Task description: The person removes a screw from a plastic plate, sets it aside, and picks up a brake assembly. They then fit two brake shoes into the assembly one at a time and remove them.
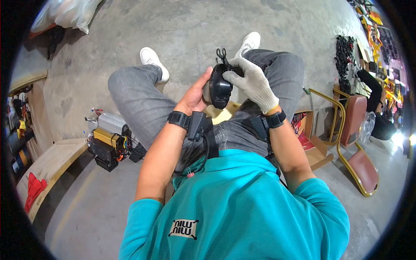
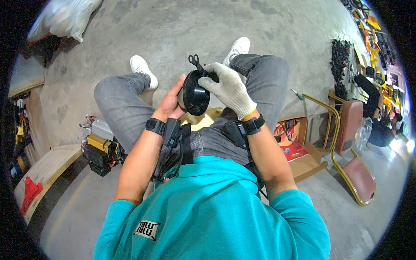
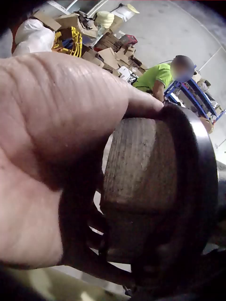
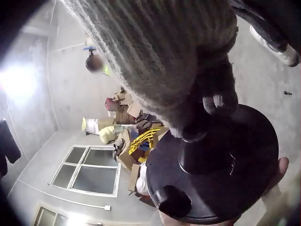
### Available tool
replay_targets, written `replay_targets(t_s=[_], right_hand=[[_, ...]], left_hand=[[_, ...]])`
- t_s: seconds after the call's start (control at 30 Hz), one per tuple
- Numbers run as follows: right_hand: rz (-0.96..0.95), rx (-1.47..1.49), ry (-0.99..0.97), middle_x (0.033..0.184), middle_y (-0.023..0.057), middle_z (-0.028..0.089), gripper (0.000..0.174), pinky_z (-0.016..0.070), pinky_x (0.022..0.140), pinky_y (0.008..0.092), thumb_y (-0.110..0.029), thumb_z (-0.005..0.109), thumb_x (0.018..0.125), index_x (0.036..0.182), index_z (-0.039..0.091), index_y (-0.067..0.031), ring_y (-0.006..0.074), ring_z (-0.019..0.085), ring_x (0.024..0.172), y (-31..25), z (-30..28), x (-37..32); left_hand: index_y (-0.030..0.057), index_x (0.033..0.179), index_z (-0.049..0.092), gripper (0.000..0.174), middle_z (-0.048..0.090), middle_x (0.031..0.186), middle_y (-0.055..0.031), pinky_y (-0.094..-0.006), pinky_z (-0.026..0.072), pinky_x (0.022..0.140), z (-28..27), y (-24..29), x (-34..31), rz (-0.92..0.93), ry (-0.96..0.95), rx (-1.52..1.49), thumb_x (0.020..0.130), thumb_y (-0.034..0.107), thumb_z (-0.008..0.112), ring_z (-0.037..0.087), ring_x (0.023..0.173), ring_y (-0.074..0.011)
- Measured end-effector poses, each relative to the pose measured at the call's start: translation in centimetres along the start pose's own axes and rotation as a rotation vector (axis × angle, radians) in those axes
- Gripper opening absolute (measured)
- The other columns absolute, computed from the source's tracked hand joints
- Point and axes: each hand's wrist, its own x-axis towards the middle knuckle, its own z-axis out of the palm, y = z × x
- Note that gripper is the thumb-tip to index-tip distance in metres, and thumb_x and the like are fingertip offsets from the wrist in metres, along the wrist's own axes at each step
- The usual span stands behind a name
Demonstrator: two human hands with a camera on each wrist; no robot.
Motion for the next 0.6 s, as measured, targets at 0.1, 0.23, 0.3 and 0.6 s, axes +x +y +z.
replay_targets(t_s=[0.1,0.23,0.3,0.6], right_hand=[[-0.034,-0.051,0.028,0.092,0.0167,0.070,0.030,0.0534,0.076,0.0345,-0.018,0.073,0.084,0.106,0.065,0.0010,0.0272,0.070,0.085,0.23,0.25,-0.01],[-0.082,-0.095,0.044,0.093,0.0173,0.070,0.029,0.0533,0.076,0.0350,-0.017,0.072,0.084,0.106,0.065,0.0010,0.0285,0.069,0.086,0.33,0.31,-0.04],[-0.062,-0.071,0.039,0.093,0.0174,0.070,0.029,0.0532,0.077,0.0349,-0.017,0.072,0.084,0.106,0.065,0.0009,0.0285,0.069,0.086,0.32,0.18,-0.10],[0.046,-0.026,0.026,0.094,0.0169,0.070,0.033,0.0533,0.078,0.0334,-0.019,0.072,0.085,0.110,0.065,0.0012,0.0247,0.070,0.088,0.26,-0.32,-0.11]], left_hand=[[0.0072,0.126,0.059,0.049,0.070,0.108,-0.0075,-0.0317,0.0594,0.080,0.44,-0.12,0.14,0.011,0.044,0.040,0.102,0.048,0.046,0.070,0.093,-0.0162],[0.0074,0.123,0.060,0.050,0.070,0.103,-0.0072,-0.0312,0.0595,0.077,0.42,-0.15,0.27,0.017,0.082,0.075,0.103,0.050,0.043,0.070,0.087,-0.0156],[0.0073,0.122,0.061,0.050,0.071,0.103,-0.0071,-0.0311,0.0595,0.076,0.25,-0.10,0.22,0.013,0.071,0.056,0.103,0.050,0.043,0.070,0.087,-0.0153],[0.0078,0.118,0.062,0.049,0.071,0.101,-0.0063,-0.0320,0.0598,0.075,0.21,0.08,0.29,0.038,0.088,0.069,0.102,0.050,0.044,0.070,0.086,-0.0151]])
